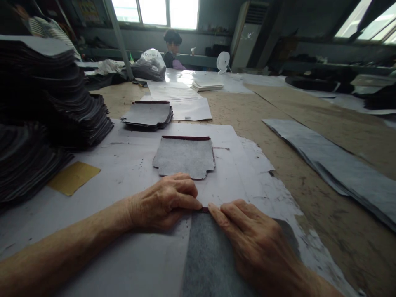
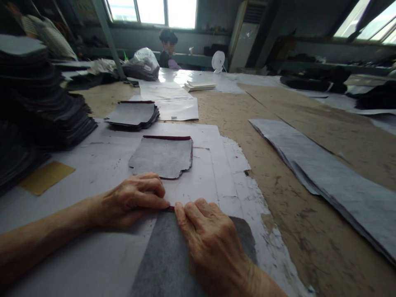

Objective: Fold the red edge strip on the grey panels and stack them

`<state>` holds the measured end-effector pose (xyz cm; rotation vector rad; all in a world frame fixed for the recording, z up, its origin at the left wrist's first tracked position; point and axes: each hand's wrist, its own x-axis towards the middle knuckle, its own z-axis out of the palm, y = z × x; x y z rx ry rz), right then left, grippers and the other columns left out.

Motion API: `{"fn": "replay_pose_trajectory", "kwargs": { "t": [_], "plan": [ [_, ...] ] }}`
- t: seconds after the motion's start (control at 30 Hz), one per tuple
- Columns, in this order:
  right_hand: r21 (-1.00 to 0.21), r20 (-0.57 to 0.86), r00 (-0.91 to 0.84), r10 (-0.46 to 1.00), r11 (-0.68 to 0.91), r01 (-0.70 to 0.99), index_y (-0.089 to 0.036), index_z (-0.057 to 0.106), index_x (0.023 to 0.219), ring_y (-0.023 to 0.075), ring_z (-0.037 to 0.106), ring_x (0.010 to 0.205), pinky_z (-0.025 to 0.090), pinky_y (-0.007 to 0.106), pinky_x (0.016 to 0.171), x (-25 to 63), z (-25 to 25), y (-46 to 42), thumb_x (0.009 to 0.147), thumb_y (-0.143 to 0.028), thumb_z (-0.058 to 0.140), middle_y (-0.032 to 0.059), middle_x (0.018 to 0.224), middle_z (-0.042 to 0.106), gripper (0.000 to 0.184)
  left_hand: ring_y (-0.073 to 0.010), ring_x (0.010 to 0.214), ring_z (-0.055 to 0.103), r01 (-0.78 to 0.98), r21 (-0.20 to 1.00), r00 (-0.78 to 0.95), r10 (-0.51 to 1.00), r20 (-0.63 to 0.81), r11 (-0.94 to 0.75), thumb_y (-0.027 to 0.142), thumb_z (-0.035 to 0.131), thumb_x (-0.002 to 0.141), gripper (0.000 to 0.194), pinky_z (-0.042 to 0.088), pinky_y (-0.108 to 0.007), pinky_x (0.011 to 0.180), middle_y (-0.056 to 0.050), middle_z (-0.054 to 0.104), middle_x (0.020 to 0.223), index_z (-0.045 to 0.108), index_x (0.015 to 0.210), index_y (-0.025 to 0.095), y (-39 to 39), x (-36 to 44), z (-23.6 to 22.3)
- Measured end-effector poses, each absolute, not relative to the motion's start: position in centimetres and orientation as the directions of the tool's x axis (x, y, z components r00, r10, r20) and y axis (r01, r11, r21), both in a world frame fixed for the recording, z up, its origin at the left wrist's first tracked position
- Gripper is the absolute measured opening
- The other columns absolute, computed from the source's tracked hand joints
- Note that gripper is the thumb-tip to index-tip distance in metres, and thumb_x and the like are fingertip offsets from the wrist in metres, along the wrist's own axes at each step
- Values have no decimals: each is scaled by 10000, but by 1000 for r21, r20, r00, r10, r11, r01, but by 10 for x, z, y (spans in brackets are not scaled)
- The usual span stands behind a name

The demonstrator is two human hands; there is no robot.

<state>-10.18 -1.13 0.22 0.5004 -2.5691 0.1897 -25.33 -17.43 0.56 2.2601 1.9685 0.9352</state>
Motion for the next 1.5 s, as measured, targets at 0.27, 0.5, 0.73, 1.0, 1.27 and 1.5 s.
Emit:
{"fn": "replay_pose_trajectory", "kwargs": {
  "t": [0.27, 0.5, 0.73, 1.0, 1.27, 1.5],
  "plan": [
    [-36, 377, -859, -345, 922, -386, -99, 585, 1094, 186, 494, 716, 465, 303, 599, -104, 7, -12, 744, 9, 348, 86, 860, 597, 436, -178, 754, 482, 962, 188, 100, 897, 431, -197, 39, 427, 734, 328, 392, -357, 684, -68, 577, 876, 581, 997, 159, -186, -252, 13],
    [-63, 331, -878, -345, 921, -385, -152, 541, 1186, 188, 491, 744, 456, 313, 647, -107, 7, -10, 695, 2, 396, 88, 896, 579, 534, -160, 647, 434, 938, 344, -47, 965, 259, -47, 80, 448, 698, 285, 359, -343, 608, -41, 506, 758, 580, 942, 146, -208, -224, 16],
    [-51, 299, -889, -348, 924, -379, -175, 539, 1190, 185, 479, 712, 429, 302, 604, -108, 9, -12, 687, 3, 400, 86, 863, 567, 552, -162, 635, 414, 935, 351, -49, 968, 247, -42, 93, 435, 717, 273, 331, -338, 587, -33, 484, 744, 576, 942, 158, -208, -223, 12],
    [31, 267, -898, -349, 935, -354, -208, 536, 1181, 184, 474, 703, 410, 311, 605, -112, 12, -17, 658, -1, 460, 70, 870, 568, 567, -172, 641, 418, 947, 318, -33, 967, 254, -51, 93, 426, 711, 280, 327, -342, 591, -36, 472, 739, 574, 943, 147, -208, -223, 11],
    [144, 565, -776, -281, 960, -242, -91, 621, 1057, 259, 528, 918, 403, 396, 762, -79, 7, -22, 849, -78, 405, 85, 970, 637, 300, -163, 670, 461, 921, 385, -55, 963, 262, -52, 88, 339, 823, 306, 359, -325, 628, -32, 476, 750, 548, 1028, 178, -210, -216, 13],
    [62, 666, -746, 17, 995, 78, -111, 677, 859, 178, 563, 746, 420, 313, 683, -25, 14, 18, 807, -50, 455, 54, 798, 646, 236, -131, 837, 535, 918, 392, -260, 833, 489, 57, 137, 493, 845, 262, 442, -229, 680, -32, 513, 981, 577, 1070, 241, -210, -221, 8]
  ]
}}
